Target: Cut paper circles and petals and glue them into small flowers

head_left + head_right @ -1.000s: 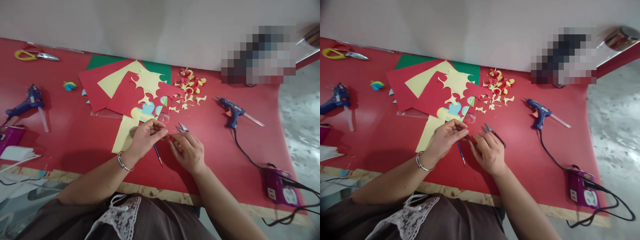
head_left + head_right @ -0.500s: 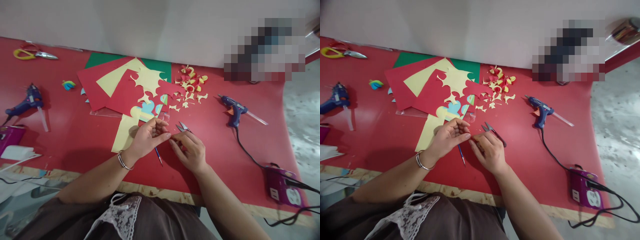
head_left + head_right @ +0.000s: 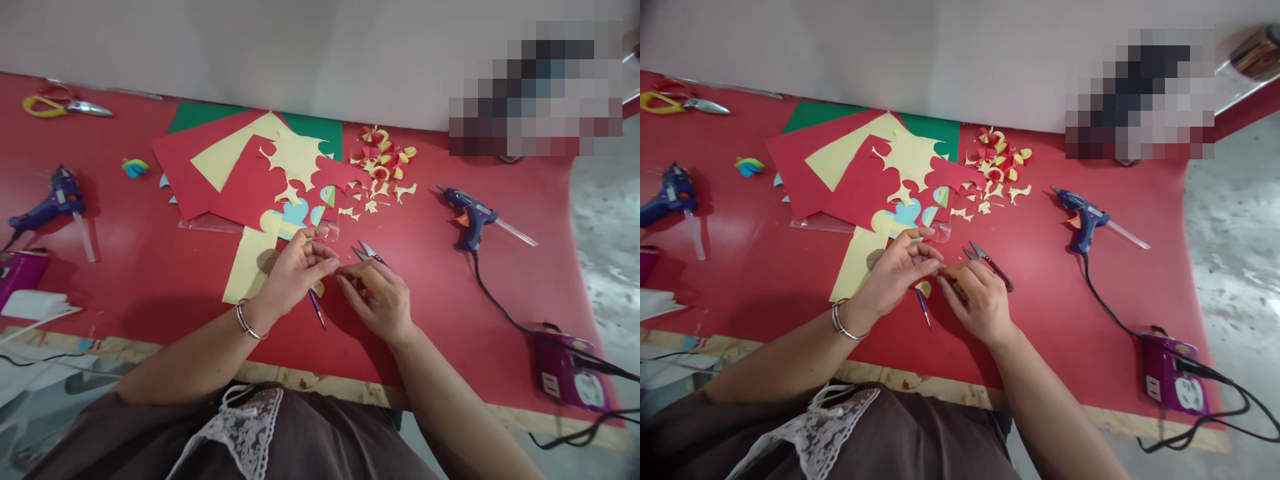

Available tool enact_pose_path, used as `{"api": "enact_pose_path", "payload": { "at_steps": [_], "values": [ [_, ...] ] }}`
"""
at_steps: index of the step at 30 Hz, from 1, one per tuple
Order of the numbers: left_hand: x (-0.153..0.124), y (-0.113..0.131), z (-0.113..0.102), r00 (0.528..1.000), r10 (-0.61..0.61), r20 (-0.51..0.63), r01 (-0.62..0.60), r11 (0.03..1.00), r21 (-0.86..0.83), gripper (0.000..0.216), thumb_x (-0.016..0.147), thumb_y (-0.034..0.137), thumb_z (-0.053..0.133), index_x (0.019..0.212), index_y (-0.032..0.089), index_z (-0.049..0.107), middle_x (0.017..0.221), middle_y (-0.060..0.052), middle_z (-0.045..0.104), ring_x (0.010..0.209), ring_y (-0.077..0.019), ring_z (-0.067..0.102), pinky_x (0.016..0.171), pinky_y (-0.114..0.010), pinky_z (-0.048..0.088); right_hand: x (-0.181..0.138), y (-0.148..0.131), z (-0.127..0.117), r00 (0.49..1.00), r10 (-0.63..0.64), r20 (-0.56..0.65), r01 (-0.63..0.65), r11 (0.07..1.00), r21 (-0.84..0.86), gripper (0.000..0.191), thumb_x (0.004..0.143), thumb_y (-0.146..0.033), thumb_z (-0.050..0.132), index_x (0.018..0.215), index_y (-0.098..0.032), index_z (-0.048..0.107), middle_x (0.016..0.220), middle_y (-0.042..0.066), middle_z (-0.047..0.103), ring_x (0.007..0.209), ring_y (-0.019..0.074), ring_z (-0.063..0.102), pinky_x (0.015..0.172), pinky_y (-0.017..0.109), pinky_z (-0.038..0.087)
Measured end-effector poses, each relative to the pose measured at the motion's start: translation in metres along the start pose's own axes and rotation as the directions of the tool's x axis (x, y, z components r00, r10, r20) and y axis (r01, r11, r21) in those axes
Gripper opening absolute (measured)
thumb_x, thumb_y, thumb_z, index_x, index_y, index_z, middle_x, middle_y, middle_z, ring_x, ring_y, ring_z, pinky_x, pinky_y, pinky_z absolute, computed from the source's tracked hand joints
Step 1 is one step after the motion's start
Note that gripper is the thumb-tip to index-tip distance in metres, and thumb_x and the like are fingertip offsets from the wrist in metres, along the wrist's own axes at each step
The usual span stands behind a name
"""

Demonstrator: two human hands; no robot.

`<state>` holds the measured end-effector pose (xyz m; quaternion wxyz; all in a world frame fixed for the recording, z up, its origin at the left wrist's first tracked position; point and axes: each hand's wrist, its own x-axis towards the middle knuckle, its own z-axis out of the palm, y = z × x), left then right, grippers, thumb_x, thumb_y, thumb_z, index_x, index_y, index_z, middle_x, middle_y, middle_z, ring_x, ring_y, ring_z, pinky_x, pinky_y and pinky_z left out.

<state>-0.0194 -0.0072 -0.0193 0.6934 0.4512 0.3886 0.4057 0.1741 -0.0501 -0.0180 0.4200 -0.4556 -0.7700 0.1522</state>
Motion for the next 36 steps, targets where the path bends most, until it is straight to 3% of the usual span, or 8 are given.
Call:
{"api": "enact_pose_path", "payload": {
  "at_steps": [3, 7, 12, 16, 18, 21, 27, 36],
  "values": [
    [0.0, 0.003, 0.0, 0.995, 0.074, -0.066, -0.068, 0.994, 0.085, 0.044, 0.098, 0.031, 0.076, 0.137, 0.023, 0.056, 0.113, -0.007, 0.072, 0.11, -0.0187, 0.071, 0.097, -0.034, 0.06, 0.0, 0.0, 0.001, 0.999, 0.028, 0.022, -0.028, 0.999, -0.018, 0.005, 0.104, -0.017, 0.069, 0.105, -0.02, 0.073, 0.083, 0.003, 0.072, 0.063, 0.0132, 0.063, 0.059, 0.028, 0.053],
    [-0.002, 0.018, -0.008, 0.975, 0.222, -0.005, -0.193, 0.857, 0.478, 0.02, 0.101, 0.03, 0.069, 0.119, 0.021, 0.067, 0.107, -0.006, 0.075, 0.098, -0.0174, 0.071, 0.089, -0.032, 0.058, -0.001, 0.002, 0.002, 0.996, 0.048, 0.08, -0.045, 0.998, -0.039, 0.007, 0.105, -0.021, 0.067, 0.104, -0.02, 0.074, 0.083, 0.003, 0.071, 0.063, 0.0131, 0.062, 0.058, 0.028, 0.05],
    [-0.007, 0.033, -0.028, 0.979, 0.05, 0.198, -0.195, 0.516, 0.834, 0.023, 0.09, 0.039, 0.083, 0.094, 0.021, 0.07, 0.089, -0.004, 0.074, 0.08, -0.0197, 0.068, 0.072, -0.032, 0.05, -0.001, 0.005, 0.003, 0.995, 0.045, 0.085, -0.042, 0.998, -0.037, 0.009, 0.105, -0.02, 0.066, 0.102, -0.02, 0.074, 0.085, 0.005, 0.074, 0.071, 0.0158, 0.068, 0.063, 0.028, 0.052],
    [-0.008, 0.031, -0.035, 0.964, -0.034, 0.264, -0.224, 0.433, 0.873, 0.016, 0.091, 0.031, 0.08, 0.086, 0.021, 0.069, 0.08, -0.001, 0.072, 0.069, -0.0169, 0.065, 0.066, -0.03, 0.044, 0.0, 0.005, 0.001, 0.995, 0.056, 0.08, -0.052, 0.997, -0.054, 0.01, 0.105, -0.019, 0.066, 0.1, -0.021, 0.075, 0.085, 0.005, 0.077, 0.072, 0.0161, 0.07, 0.064, 0.029, 0.053],
    [-0.008, 0.03, -0.034, 0.963, -0.032, 0.268, -0.223, 0.468, 0.855, 0.012, 0.093, 0.025, 0.076, 0.084, 0.021, 0.07, 0.079, -0.001, 0.072, 0.065, -0.0146, 0.063, 0.063, -0.028, 0.043, 0.001, 0.005, 0.0, 0.995, 0.063, 0.076, -0.06, 0.997, -0.049, 0.011, 0.105, -0.02, 0.066, 0.1, -0.021, 0.076, 0.085, 0.005, 0.077, 0.071, 0.0162, 0.07, 0.064, 0.03, 0.054],
    [-0.006, 0.03, -0.033, 0.974, 0.015, 0.226, -0.188, 0.613, 0.767, 0.015, 0.099, 0.031, 0.073, 0.088, 0.021, 0.071, 0.09, -0.003, 0.074, 0.072, -0.014, 0.066, 0.066, -0.027, 0.049, 0.002, 0.002, -0.002, 0.994, 0.093, 0.06, -0.093, 0.996, 0.001, 0.011, 0.105, -0.021, 0.067, 0.1, -0.022, 0.076, 0.086, 0.005, 0.078, 0.073, 0.0165, 0.072, 0.065, 0.03, 0.056],
    [-0.001, 0.028, -0.026, 0.991, 0.01, 0.137, -0.06, 0.928, 0.368, 0.027, 0.099, 0.045, 0.077, 0.097, 0.019, 0.068, 0.095, -0.008, 0.078, 0.083, -0.0172, 0.076, 0.075, -0.029, 0.062, -0.002, 0.0, -0.007, 0.962, 0.272, 0.0, -0.266, 0.942, 0.206, 0.01, 0.105, -0.023, 0.068, 0.102, -0.022, 0.077, 0.079, 0.002, 0.077, 0.066, 0.0157, 0.071, 0.063, 0.031, 0.057],
    [0.002, 0.017, -0.012, 0.998, -0.008, 0.06, -0.001, 0.987, 0.162, 0.026, 0.084, 0.032, 0.089, 0.086, 0.019, 0.067, 0.085, -0.002, 0.071, 0.078, -0.0132, 0.066, 0.073, -0.026, 0.057, 0.0, -0.004, -0.011, 0.967, 0.256, -0.014, -0.245, 0.936, 0.253, 0.009, 0.104, -0.027, 0.071, 0.1, -0.022, 0.077, 0.079, 0.002, 0.078, 0.067, 0.0161, 0.071, 0.064, 0.033, 0.058]
  ]
}}
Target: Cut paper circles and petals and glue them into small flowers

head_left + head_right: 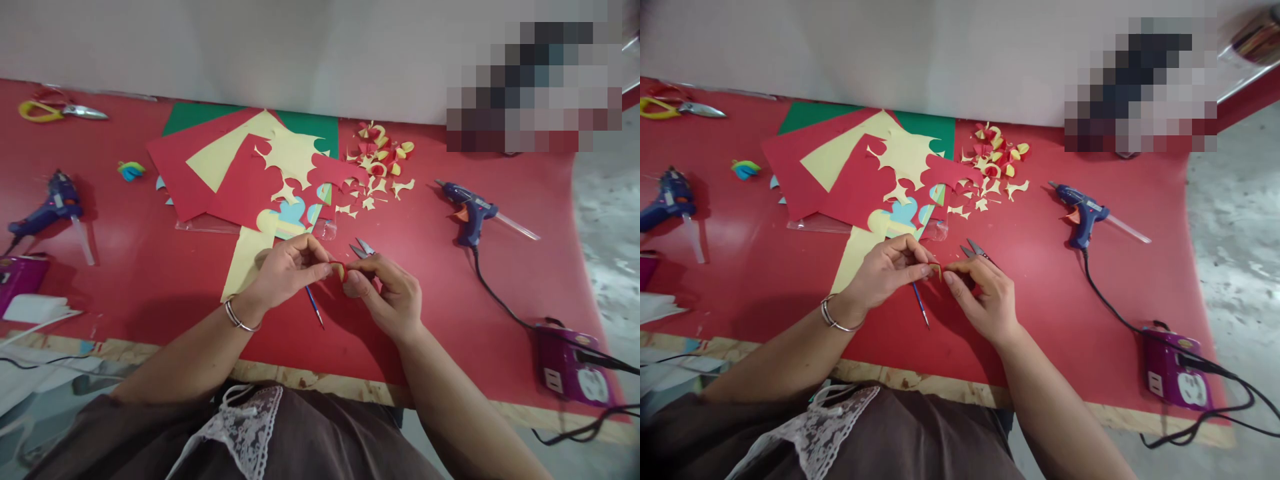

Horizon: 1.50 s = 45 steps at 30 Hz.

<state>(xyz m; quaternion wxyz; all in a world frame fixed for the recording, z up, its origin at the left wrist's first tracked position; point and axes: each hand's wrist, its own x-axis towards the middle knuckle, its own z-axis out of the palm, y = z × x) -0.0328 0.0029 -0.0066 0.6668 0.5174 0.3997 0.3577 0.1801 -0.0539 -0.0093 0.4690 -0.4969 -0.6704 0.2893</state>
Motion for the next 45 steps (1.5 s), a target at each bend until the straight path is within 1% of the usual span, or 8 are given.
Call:
{"api": "enact_pose_path", "payload": {
  "at_steps": [3, 8, 15, 21, 25, 33, 40, 45],
  "values": [
    [0.0018, 0.0002, 0.0032, 1.0, 0.013, -0.006, -0.013, 0.999, -0.036, 0.026, 0.082, 0.031, 0.091, 0.088, 0.019, 0.069, 0.083, 0.0, 0.069, 0.077, -0.012, 0.063, 0.072, -0.025, 0.055, 0.0007, -0.0021, -0.0002, 1.0, 0.002, 0.009, -0.002, 1.0, 0.005, 0.01, 0.104, -0.028, 0.071, 0.101, -0.022, 0.078, 0.08, 0.003, 0.078, 0.066, 0.0156, 0.071, 0.063, 0.032, 0.058],
    [0.0015, 0.0014, 0.0046, 1.0, -0.026, 0.012, 0.027, 0.995, -0.096, 0.027, 0.083, 0.036, 0.091, 0.102, 0.02, 0.08, 0.087, -0.003, 0.075, 0.082, -0.0152, 0.07, 0.079, -0.03, 0.059, 0.0014, -0.0031, -0.0011, 1.0, 0.0, 0.025, 0.001, 1.0, -0.021, 0.011, 0.103, -0.03, 0.071, 0.101, -0.022, 0.079, 0.079, 0.003, 0.078, 0.065, 0.0155, 0.07, 0.063, 0.031, 0.059],
    [0.0002, 0.0012, 0.0046, 1.0, 0.005, 0.0, -0.005, 0.996, -0.091, 0.014, 0.084, 0.028, 0.09, 0.092, 0.021, 0.082, 0.086, -0.002, 0.076, 0.084, -0.015, 0.07, 0.082, -0.029, 0.059, 0.0016, -0.0017, 0.0009, 0.997, -0.065, 0.028, 0.067, 0.995, -0.076, 0.009, 0.101, -0.03, 0.074, 0.099, -0.022, 0.079, 0.08, 0.003, 0.077, 0.064, 0.0148, 0.067, 0.059, 0.029, 0.056],
    [0.0006, 0.0033, 0.0069, 1.0, 0.022, 0.005, -0.022, 0.998, -0.05, 0.011, 0.085, 0.028, 0.088, 0.09, 0.021, 0.081, 0.087, -0.002, 0.076, 0.084, -0.0154, 0.069, 0.084, -0.031, 0.059, 0.0011, -0.0018, 0.0022, 0.998, -0.052, 0.036, 0.055, 0.995, -0.083, 0.011, 0.102, -0.031, 0.072, 0.097, -0.022, 0.079, 0.078, 0.003, 0.075, 0.065, 0.0152, 0.066, 0.06, 0.029, 0.055],
    [0.0017, 0.0021, 0.0058, 1.0, 0.019, 0.008, -0.018, 0.999, -0.05, 0.014, 0.084, 0.031, 0.088, 0.088, 0.021, 0.079, 0.086, -0.002, 0.076, 0.084, -0.0166, 0.07, 0.083, -0.032, 0.059, 0.0012, -0.0016, 0.0017, 0.998, -0.044, 0.037, 0.047, 0.996, -0.078, 0.01, 0.102, -0.03, 0.072, 0.098, -0.022, 0.079, 0.08, 0.003, 0.077, 0.065, 0.0152, 0.067, 0.06, 0.03, 0.056],
    [0.0029, -0.0017, 0.0027, 0.999, 0.02, 0.047, -0.016, 0.997, -0.079, 0.006, 0.086, 0.024, 0.081, 0.088, 0.021, 0.077, 0.086, -0.003, 0.075, 0.084, -0.0162, 0.069, 0.082, -0.031, 0.058, 0.0022, -0.0024, 0.001, 0.997, -0.05, 0.053, 0.053, 0.997, -0.061, 0.008, 0.101, -0.026, 0.073, 0.098, -0.022, 0.079, 0.082, 0.003, 0.079, 0.069, 0.016, 0.071, 0.062, 0.029, 0.057],
    [0.0022, 0.0012, 0.0038, 0.998, 0.054, 0.039, -0.053, 0.998, -0.013, 0.003, 0.088, 0.023, 0.076, 0.089, 0.021, 0.074, 0.088, -0.003, 0.073, 0.087, -0.0169, 0.069, 0.084, -0.031, 0.058, 0.0042, -0.0046, 0.0005, 0.995, -0.084, 0.059, 0.089, 0.993, -0.079, 0.008, 0.102, -0.02, 0.07, 0.099, -0.022, 0.077, 0.079, 0.002, 0.076, 0.068, 0.0147, 0.069, 0.061, 0.028, 0.055],
    [-0.001, 0.0067, 0.0052, 0.981, 0.194, 0.016, -0.193, 0.962, 0.195, 0.005, 0.092, 0.017, 0.072, 0.089, 0.021, 0.074, 0.088, -0.003, 0.072, 0.085, -0.0163, 0.067, 0.082, -0.031, 0.056, 0.0036, -0.0024, 0.0013, 0.986, -0.157, 0.05, 0.163, 0.974, -0.156, 0.012, 0.102, -0.014, 0.065, 0.101, -0.021, 0.075, 0.077, 0.001, 0.073, 0.065, 0.0141, 0.066, 0.059, 0.027, 0.054]
  ]
}}
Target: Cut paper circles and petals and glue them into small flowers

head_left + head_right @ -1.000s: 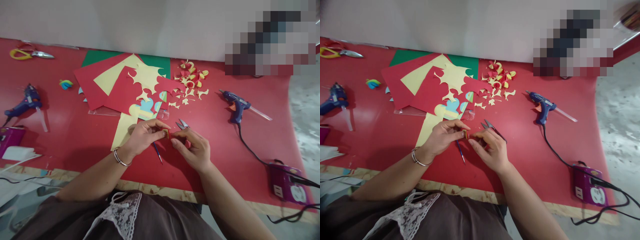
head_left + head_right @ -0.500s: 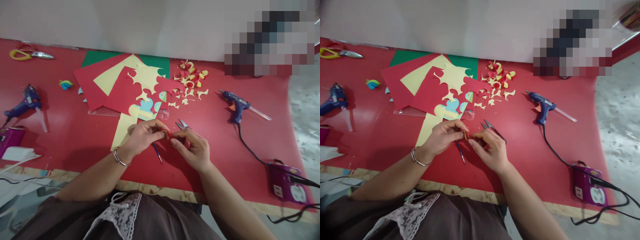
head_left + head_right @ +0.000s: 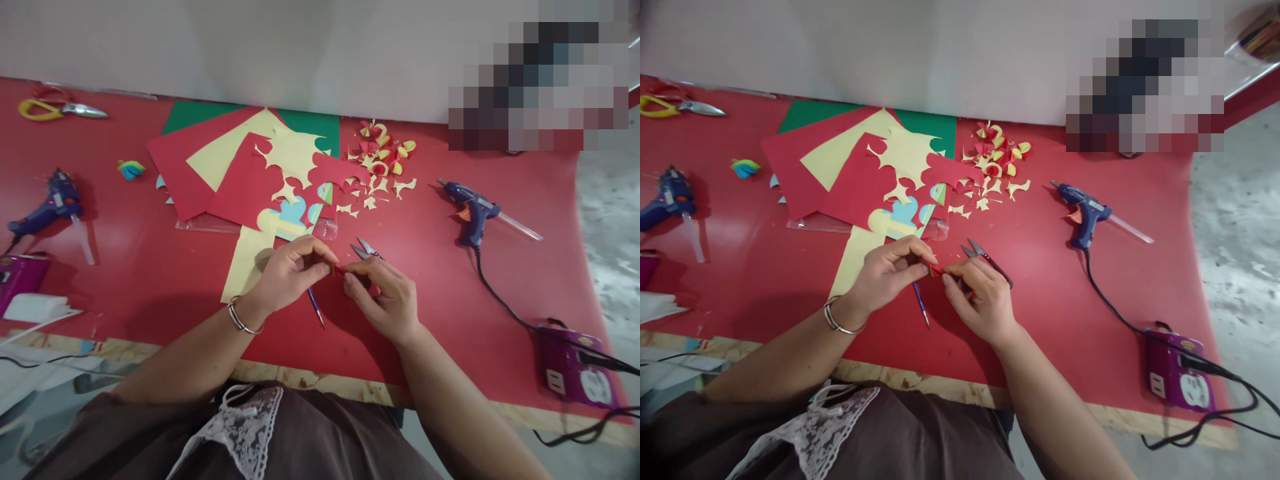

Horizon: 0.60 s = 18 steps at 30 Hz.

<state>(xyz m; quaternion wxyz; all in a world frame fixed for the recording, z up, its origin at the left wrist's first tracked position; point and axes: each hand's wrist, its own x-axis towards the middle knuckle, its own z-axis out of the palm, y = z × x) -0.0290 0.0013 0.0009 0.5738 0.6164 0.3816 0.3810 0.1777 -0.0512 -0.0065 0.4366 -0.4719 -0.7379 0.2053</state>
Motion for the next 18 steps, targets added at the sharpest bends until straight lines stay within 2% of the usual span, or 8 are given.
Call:
{"api": "enact_pose_path", "payload": {
  "at_steps": [5, 9, 13, 18],
  "values": [
    [-0.003, 0.0013, 0.0016, 0.99, 0.137, 0.018, -0.137, 0.968, 0.209, 0.014, 0.093, 0.009, 0.068, 0.092, 0.021, 0.075, 0.091, -0.003, 0.073, 0.085, -0.0156, 0.068, 0.079, -0.029, 0.056, -0.0026, 0.0035, 0.002, 0.997, -0.073, -0.02, 0.07, 0.99, -0.123, 0.011, 0.102, -0.012, 0.065, 0.106, -0.019, 0.073, 0.077, 0.002, 0.072, 0.062, 0.0137, 0.065, 0.058, 0.028, 0.054],
    [-0.0042, 0.0008, 0.0029, 0.985, 0.173, 0.027, -0.173, 0.941, 0.289, 0.017, 0.093, 0.006, 0.067, 0.094, 0.021, 0.075, 0.09, -0.002, 0.073, 0.083, -0.014, 0.067, 0.074, -0.026, 0.054, -0.0034, 0.0047, 0.0028, 0.993, -0.12, 0.001, 0.118, 0.975, -0.191, 0.01, 0.102, -0.013, 0.065, 0.107, -0.019, 0.071, 0.076, 0.002, 0.07, 0.06, 0.0136, 0.062, 0.059, 0.029, 0.052],
    [-0.0048, 0.0008, 0.0026, 0.987, 0.16, 0.014, -0.157, 0.94, 0.304, 0.016, 0.093, 0.006, 0.067, 0.097, 0.02, 0.075, 0.091, -0.002, 0.074, 0.084, -0.0134, 0.069, 0.074, -0.024, 0.057, -0.0034, 0.0047, 0.0031, 0.987, -0.158, 0.017, 0.157, 0.961, -0.228, 0.008, 0.102, -0.016, 0.066, 0.107, -0.02, 0.07, 0.074, 0.0, 0.068, 0.06, 0.0139, 0.062, 0.06, 0.029, 0.052],
    [-0.0063, 0.0056, 0.0029, 0.986, 0.152, 0.072, -0.164, 0.964, 0.207, 0.009, 0.096, 0.015, 0.07, 0.103, 0.02, 0.074, 0.097, -0.004, 0.077, 0.09, -0.0144, 0.073, 0.079, -0.024, 0.062, -0.0028, 0.0045, 0.0029, 0.985, -0.168, 0.026, 0.169, 0.96, -0.222, 0.009, 0.102, -0.015, 0.065, 0.108, -0.02, 0.07, 0.076, 0.002, 0.069, 0.06, 0.0141, 0.062, 0.06, 0.028, 0.052]
  ]
}}
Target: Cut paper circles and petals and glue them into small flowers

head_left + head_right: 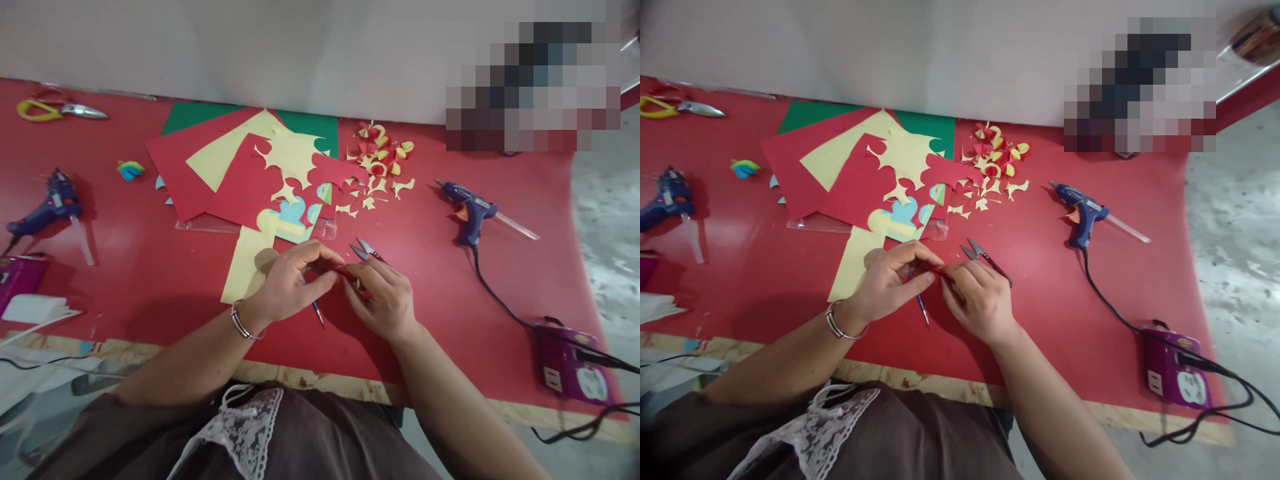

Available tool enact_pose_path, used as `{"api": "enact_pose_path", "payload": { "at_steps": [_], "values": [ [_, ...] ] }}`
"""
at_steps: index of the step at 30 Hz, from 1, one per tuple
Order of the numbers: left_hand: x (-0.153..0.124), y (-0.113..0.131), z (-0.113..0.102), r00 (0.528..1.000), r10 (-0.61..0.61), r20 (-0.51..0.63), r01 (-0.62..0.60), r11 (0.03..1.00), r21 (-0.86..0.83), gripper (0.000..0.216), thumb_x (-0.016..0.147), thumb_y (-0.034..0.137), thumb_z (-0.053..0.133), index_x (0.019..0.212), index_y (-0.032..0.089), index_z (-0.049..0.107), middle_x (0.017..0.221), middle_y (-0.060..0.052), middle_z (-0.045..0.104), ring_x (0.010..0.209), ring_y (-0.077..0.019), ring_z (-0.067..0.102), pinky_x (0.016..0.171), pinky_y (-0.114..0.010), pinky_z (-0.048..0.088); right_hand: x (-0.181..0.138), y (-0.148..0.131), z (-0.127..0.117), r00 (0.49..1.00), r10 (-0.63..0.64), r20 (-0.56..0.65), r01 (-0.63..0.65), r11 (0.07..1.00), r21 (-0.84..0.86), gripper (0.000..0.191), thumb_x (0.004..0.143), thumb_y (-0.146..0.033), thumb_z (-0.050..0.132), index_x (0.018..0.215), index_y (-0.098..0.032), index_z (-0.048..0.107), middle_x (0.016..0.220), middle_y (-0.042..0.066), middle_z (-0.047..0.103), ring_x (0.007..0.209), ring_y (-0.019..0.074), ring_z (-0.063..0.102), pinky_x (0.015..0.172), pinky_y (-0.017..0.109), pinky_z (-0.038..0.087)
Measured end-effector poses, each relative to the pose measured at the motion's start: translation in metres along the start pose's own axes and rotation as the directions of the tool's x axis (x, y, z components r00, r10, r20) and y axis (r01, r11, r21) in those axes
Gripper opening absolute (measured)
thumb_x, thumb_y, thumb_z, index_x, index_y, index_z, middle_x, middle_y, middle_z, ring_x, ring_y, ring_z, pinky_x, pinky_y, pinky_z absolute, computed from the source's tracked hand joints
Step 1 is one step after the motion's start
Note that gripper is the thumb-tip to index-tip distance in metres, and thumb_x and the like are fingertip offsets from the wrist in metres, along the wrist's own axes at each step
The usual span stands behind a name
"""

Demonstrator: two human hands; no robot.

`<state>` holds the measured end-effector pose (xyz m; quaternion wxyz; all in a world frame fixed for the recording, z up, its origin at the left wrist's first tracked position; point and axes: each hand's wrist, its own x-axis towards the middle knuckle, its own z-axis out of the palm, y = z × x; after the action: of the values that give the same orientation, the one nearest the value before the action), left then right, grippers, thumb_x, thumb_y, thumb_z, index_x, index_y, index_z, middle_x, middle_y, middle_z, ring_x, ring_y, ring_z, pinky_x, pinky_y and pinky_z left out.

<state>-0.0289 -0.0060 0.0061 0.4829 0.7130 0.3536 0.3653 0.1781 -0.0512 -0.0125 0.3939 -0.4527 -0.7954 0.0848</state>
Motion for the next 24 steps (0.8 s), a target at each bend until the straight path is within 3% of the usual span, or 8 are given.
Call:
{"api": "enact_pose_path", "payload": {
  "at_steps": [6, 13, 24],
  "values": [
    [-0.001, 0.0, 0.004, 0.995, -0.102, -0.01, 0.099, 0.985, -0.138, 0.012, 0.097, 0.029, 0.077, 0.1, 0.019, 0.072, 0.096, -0.005, 0.078, 0.086, -0.0146, 0.074, 0.081, -0.026, 0.063, 0.0, 0.001, 0.0, 1.0, 0.022, 0.003, -0.022, 1.0, -0.011, 0.011, 0.104, -0.017, 0.062, 0.106, -0.02, 0.072, 0.074, 0.001, 0.068, 0.059, 0.0134, 0.061, 0.059, 0.028, 0.05],
    [-0.002, -0.007, 0.005, 0.981, -0.192, 0.021, 0.19, 0.939, -0.287, 0.017, 0.093, 0.025, 0.076, 0.108, 0.019, 0.072, 0.103, -0.007, 0.078, 0.092, -0.0158, 0.075, 0.085, -0.028, 0.063, -0.001, 0.002, 0.001, 0.986, 0.165, 0.0, -0.164, 0.982, 0.097, 0.01, 0.105, -0.022, 0.065, 0.103, -0.021, 0.075, 0.077, 0.002, 0.072, 0.059, 0.0128, 0.064, 0.055, 0.028, 0.051],
    [0.0, -0.023, 0.008, 0.968, -0.213, -0.13, 0.179, 0.956, -0.232, 0.019, 0.088, 0.025, 0.079, 0.104, 0.02, 0.071, 0.098, -0.005, 0.078, 0.092, -0.0162, 0.075, 0.083, -0.028, 0.064, -0.002, 0.006, 0.002, 0.912, 0.408, 0.045, -0.408, 0.888, 0.212, 0.025, 0.105, -0.042, 0.065, 0.092, -0.024, 0.075, 0.076, 0.003, 0.074, 0.063, 0.016, 0.067, 0.06, 0.03, 0.054]
  ]
}}
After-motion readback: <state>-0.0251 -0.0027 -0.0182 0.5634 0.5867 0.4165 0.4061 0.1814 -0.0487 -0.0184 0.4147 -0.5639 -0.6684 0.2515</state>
